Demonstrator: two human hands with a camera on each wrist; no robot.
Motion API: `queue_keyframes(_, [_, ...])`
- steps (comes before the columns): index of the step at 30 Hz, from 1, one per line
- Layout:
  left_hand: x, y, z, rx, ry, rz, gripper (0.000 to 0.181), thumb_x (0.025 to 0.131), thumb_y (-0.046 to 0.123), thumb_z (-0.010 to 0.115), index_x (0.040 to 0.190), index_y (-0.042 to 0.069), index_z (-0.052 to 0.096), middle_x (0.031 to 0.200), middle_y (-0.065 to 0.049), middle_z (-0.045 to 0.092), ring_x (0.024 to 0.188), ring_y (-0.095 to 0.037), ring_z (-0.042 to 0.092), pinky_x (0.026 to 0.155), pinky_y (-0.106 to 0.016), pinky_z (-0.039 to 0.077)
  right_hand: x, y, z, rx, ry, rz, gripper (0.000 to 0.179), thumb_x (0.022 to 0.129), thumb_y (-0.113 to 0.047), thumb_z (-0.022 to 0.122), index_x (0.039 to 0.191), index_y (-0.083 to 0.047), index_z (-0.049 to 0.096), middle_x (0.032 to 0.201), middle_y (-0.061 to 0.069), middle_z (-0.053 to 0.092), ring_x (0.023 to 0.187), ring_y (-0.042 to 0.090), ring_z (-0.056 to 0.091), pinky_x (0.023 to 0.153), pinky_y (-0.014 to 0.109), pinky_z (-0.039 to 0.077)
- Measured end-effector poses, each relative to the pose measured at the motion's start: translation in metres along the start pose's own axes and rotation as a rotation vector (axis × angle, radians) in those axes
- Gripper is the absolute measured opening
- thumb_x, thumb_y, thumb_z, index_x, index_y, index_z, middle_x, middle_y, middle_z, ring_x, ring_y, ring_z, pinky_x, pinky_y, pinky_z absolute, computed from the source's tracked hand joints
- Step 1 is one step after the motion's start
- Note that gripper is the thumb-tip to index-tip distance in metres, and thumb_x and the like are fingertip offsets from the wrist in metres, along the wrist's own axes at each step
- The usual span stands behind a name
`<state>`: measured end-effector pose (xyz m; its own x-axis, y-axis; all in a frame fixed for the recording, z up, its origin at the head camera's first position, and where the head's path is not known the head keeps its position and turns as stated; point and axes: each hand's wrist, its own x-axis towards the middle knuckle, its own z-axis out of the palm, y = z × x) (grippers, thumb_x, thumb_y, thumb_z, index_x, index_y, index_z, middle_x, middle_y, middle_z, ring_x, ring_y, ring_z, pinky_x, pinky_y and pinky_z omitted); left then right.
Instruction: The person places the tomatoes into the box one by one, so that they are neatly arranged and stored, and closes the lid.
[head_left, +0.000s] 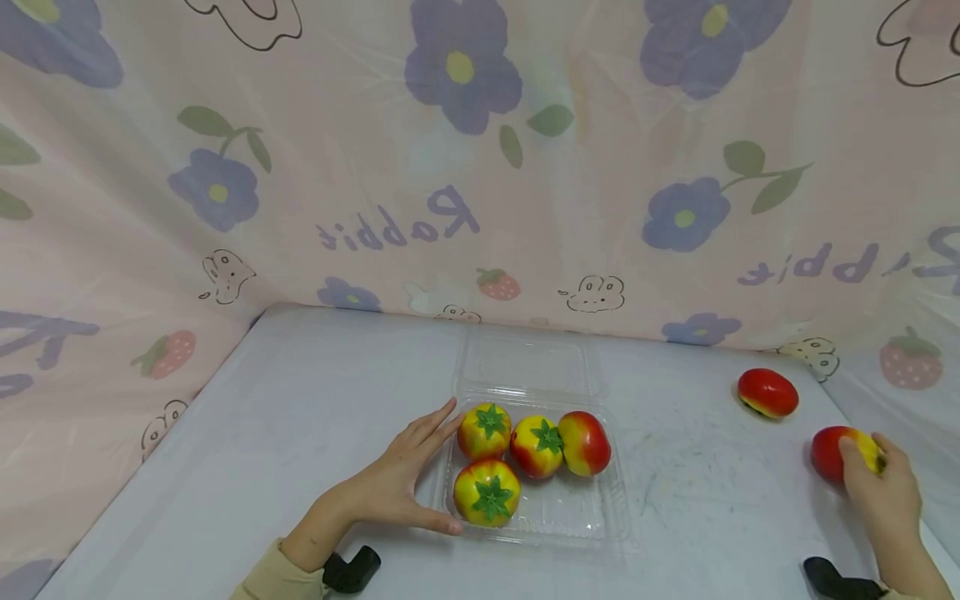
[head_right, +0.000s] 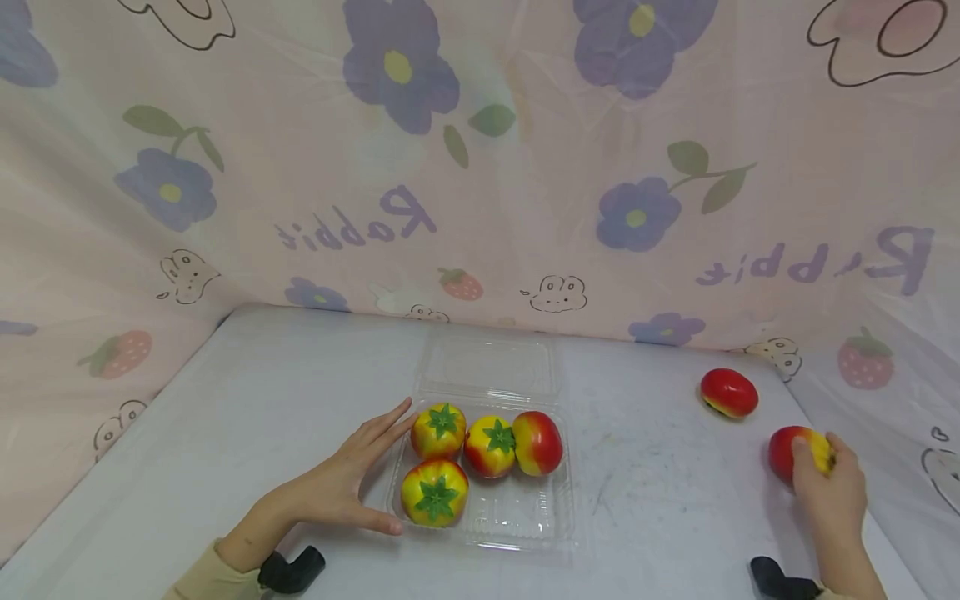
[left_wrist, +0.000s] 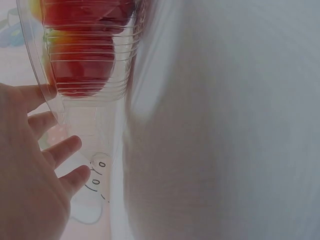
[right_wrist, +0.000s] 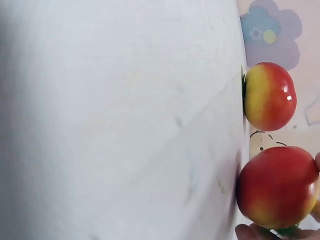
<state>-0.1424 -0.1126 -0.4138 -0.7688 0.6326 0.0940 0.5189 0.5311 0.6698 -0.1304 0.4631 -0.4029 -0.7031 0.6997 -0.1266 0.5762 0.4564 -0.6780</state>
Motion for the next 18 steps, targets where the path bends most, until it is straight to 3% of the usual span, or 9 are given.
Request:
queue_keyframes(8, [-0.0003,-0.0006,0.0002,0.002,0.003,0.005,0.114,0.064,0.059,0.080,0.154,0.026,0.019,0.162,0.009,-0.003,0.146,-0.035,0.012,0.108,-0.069,0.021,0.0008,-0.0029,0.0068,-0.044,-0.071,-0.009,0.078,0.099,-0.045,0.040,0.153,-0.005,0.000,0.158,0.026,-0.002,0.143,0.047,0.005,0.110,0.064,0.019])
queue_keyframes(18, [0.0000,-0.0008,0.0004,-0.001,0.002,0.009,0.114,0.064,0.058,0.081,0.154,0.026,0.019,0.162,0.008,-0.003,0.146,-0.035,0.013,0.108,-0.070,0.021,0.0018,-0.0021,0.0092,-0.087,-0.122,-0.106,0.084,0.095,-0.044,0.052,0.153,-0.004,0.005,0.155,0.032,0.004,0.138,0.053,0.010,0.105,0.069,0.024])
